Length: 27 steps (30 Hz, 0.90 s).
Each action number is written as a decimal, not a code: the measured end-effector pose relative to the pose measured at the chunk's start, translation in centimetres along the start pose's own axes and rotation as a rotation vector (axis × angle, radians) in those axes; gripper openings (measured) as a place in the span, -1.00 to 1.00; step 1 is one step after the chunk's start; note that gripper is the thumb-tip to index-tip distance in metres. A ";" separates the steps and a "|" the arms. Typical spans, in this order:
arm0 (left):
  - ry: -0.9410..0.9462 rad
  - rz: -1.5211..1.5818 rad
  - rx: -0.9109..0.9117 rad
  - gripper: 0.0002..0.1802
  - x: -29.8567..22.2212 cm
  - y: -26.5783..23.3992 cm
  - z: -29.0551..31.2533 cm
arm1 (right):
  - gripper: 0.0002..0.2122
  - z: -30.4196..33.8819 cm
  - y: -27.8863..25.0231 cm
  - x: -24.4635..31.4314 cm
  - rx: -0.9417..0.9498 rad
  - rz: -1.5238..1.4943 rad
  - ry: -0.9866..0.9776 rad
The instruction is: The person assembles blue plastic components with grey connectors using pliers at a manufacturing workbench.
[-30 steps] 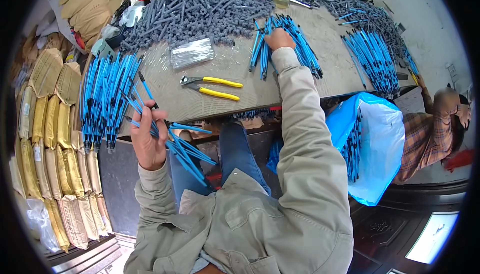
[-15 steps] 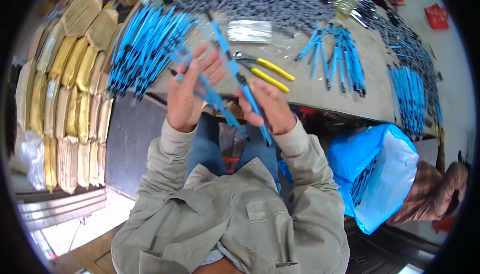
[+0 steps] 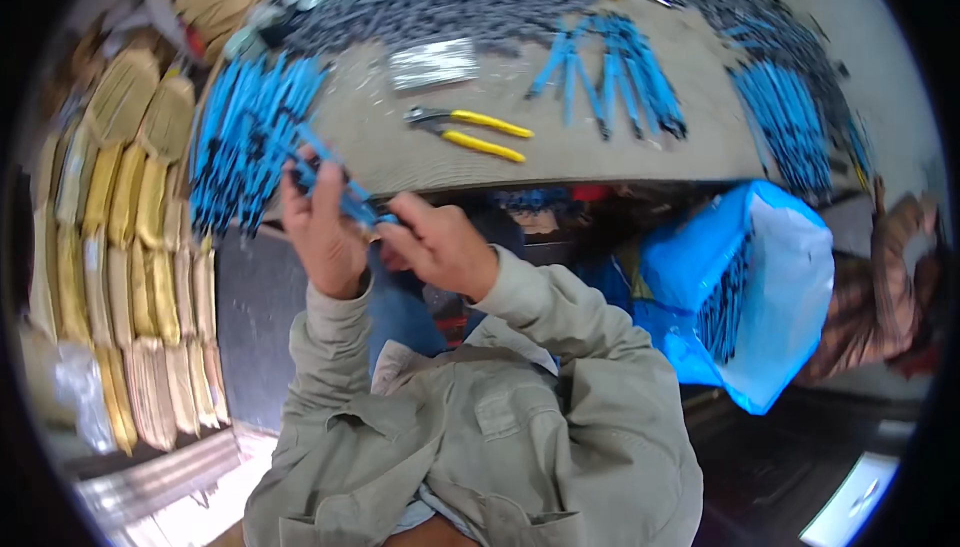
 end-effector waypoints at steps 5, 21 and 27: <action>-0.042 -0.003 0.144 -0.77 0.4 -0.2 -0.6 | -0.85 -0.1 -0.9 -0.9 0.102 -0.064 -0.031; -0.261 0.078 0.179 -0.73 -0.7 -1.8 -0.5 | -0.56 -11.3 -31.2 -6.6 -0.847 1.251 0.378; -0.362 0.003 0.330 -0.70 0.5 -0.9 -0.2 | -0.71 -7.6 -29.0 -5.6 -0.795 0.609 0.033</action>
Point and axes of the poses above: each hand's wrist, its own z-axis away from the middle knuckle, its own y-axis out of the palm, x = y × z, the point moved 4 cm from there along -z, towards the middle knuckle, and after that the axes turned 4 degrees about -z, right-handed, at the moved point
